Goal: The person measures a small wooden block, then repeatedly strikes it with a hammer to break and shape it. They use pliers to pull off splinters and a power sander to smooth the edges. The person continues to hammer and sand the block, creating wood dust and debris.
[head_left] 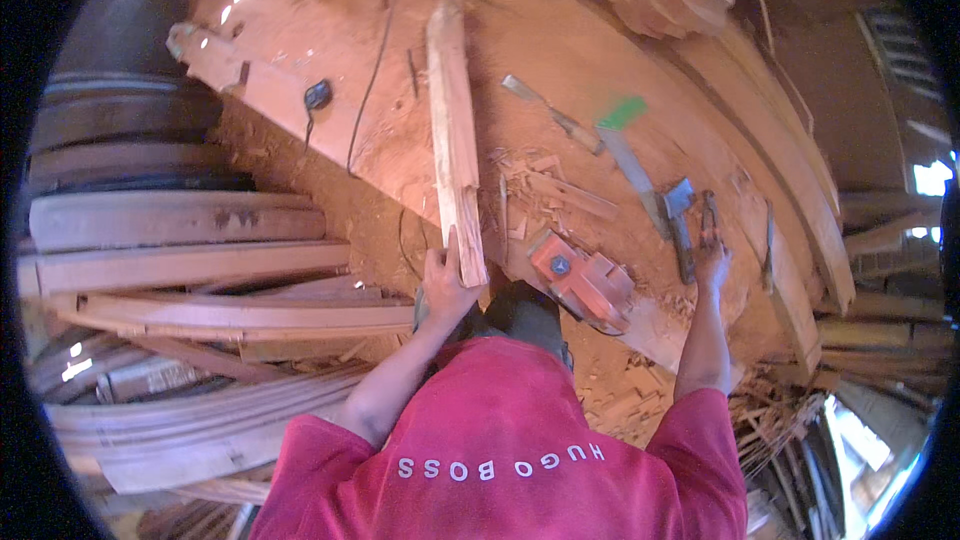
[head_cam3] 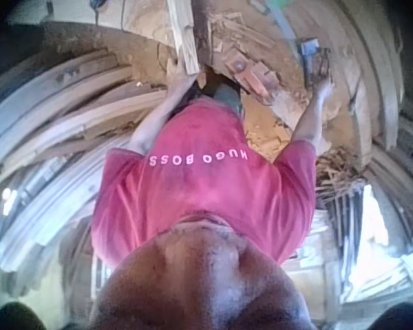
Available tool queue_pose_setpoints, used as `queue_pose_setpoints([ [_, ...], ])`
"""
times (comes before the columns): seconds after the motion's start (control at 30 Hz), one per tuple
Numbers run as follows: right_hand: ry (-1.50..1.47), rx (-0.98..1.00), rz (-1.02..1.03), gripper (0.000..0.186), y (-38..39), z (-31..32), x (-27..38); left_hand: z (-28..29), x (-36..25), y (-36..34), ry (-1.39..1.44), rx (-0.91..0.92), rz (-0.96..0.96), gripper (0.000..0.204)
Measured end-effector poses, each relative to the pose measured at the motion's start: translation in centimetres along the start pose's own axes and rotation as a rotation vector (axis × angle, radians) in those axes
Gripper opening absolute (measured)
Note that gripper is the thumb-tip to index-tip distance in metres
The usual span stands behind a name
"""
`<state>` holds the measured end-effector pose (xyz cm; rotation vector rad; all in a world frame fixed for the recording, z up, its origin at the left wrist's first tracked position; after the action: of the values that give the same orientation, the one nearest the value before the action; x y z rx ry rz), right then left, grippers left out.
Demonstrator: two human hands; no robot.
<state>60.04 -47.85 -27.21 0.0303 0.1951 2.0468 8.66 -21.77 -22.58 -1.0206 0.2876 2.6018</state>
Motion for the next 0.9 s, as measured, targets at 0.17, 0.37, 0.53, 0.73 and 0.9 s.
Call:
queue_pose_setpoints([
  [0.17,0.232,-0.079,0.124,0.055,-0.9,-1.5,-1.5,0.4,1.3,0.5,0.08,-0.114,-0.063,0.083],
  [0.37,-0.003,-0.072,0.104,0.033,-1.7,1.4,-2.6,0.6,2.0,0.8,0.234,-0.143,-0.034,0.068],
  [0.53,-0.612,0.186,0.066,0.028,0.3,6.2,1.0,0.6,2.4,1.4,0.235,-0.103,0.031,0.079],
  [0.73,-0.537,0.377,0.271,0.035,12.6,17.3,18.6,0.3,2.1,1.3,0.258,-0.041,0.097,0.088],
  [0.9,-0.505,0.701,0.582,0.037,19.3,17.3,30.5,-0.4,1.8,0.9,0.195,0.058,0.161,0.104],
])
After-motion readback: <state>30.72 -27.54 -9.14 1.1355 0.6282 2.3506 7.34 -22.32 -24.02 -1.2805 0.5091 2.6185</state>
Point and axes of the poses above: each hand's wrist, its own y-axis away from the middle knuckle, its own z-axis out of the back of the hand, x = y × z, the point moved 5 cm from there along -y, towards the middle knuckle, and after that the axes turned 9 degrees about y, right-handed, at the moved point
